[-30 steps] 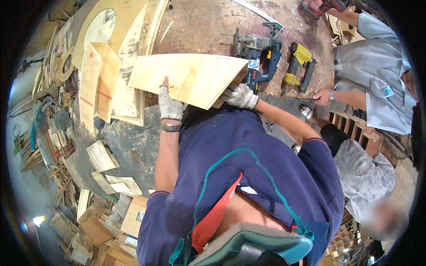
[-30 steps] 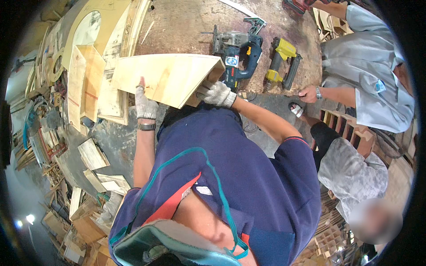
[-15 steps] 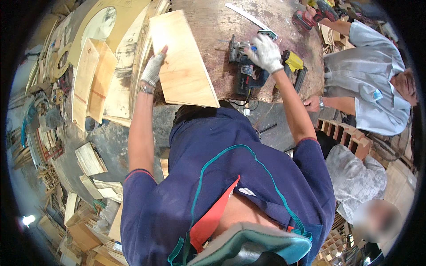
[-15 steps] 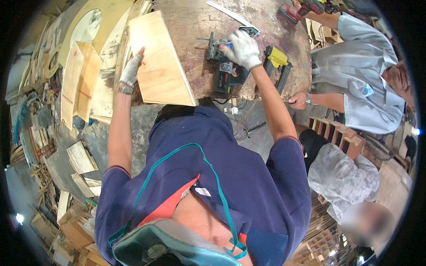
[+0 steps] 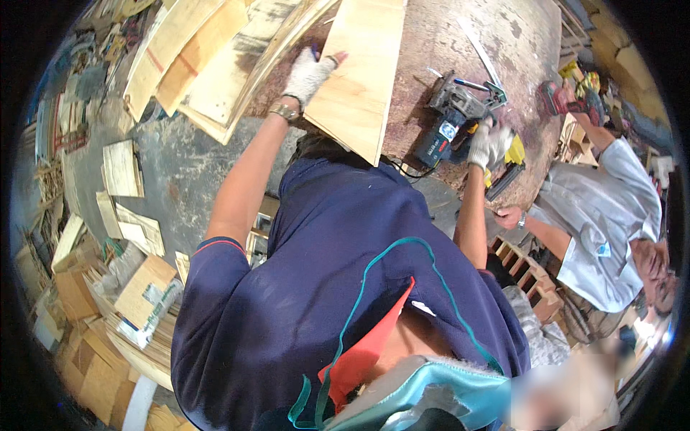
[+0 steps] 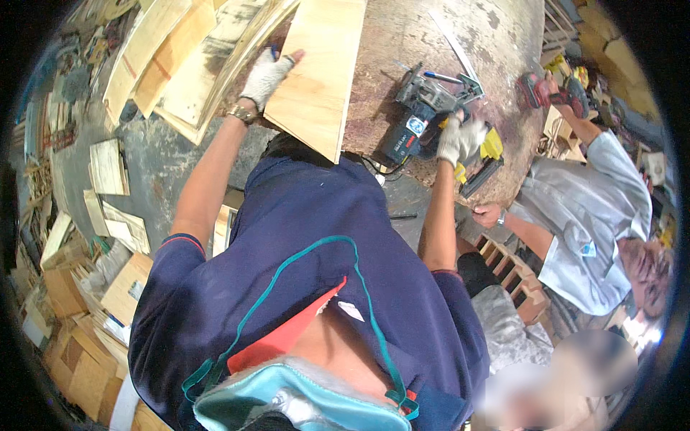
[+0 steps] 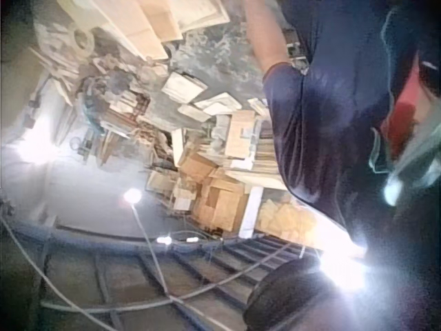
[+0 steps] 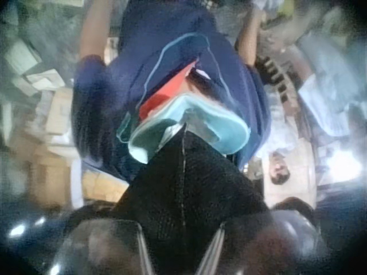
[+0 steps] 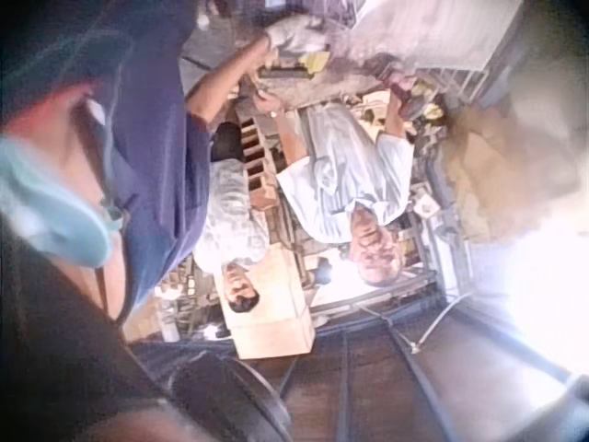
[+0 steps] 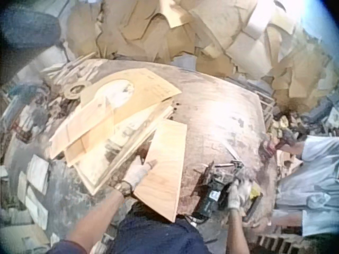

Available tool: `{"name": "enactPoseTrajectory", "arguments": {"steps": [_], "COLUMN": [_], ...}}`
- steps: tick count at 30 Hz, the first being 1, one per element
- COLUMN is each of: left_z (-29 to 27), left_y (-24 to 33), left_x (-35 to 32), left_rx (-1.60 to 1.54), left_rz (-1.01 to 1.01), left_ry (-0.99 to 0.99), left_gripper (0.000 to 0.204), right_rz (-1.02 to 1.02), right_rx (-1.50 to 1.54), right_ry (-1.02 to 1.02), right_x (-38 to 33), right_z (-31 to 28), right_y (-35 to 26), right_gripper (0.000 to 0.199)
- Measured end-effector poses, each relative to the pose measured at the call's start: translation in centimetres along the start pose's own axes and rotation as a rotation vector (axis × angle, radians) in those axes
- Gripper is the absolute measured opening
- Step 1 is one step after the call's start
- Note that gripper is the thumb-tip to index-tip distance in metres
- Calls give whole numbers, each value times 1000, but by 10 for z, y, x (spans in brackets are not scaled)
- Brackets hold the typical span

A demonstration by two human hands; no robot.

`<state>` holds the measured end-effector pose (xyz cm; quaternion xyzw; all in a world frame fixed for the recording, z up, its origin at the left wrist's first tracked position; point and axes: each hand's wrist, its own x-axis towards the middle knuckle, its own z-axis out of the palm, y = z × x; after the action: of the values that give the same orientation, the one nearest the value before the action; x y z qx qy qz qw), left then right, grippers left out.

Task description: The person marks a wooden piece with a pen, then uses a nail gun to fasten it to another piece. They flip and reposition the assembly, mark again, and repeat fastening. The person also uses a square ruler to draw lines on the wood before nailing.

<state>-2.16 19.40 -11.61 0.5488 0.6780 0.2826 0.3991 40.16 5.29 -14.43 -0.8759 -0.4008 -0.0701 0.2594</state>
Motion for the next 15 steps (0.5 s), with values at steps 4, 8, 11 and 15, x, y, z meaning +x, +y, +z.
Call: {"name": "enactPoseTrajectory", "arguments": {"steps": [4, 8, 11, 15], "left_z": [15, 20, 25, 30], "left_y": [5, 23, 32, 30], "left_x": [0, 26, 39, 44], "left_rx": [-92, -132, -116, -19], "left_rz": [49, 75, 155, 92], "left_ry": [61, -48, 46, -45], "left_gripper": [80, 79, 80, 99], "right_rz": [575, 860, 805, 733], "right_rx": [421, 1285, 1542, 1624], "right_ry": [-375, -712, -1001, -1143], "right_x": [-22, -7, -4, -5], "right_z": [11, 7, -18, -43], "right_y": [26, 31, 21, -4], "right_gripper": [49, 34, 30, 38]}}
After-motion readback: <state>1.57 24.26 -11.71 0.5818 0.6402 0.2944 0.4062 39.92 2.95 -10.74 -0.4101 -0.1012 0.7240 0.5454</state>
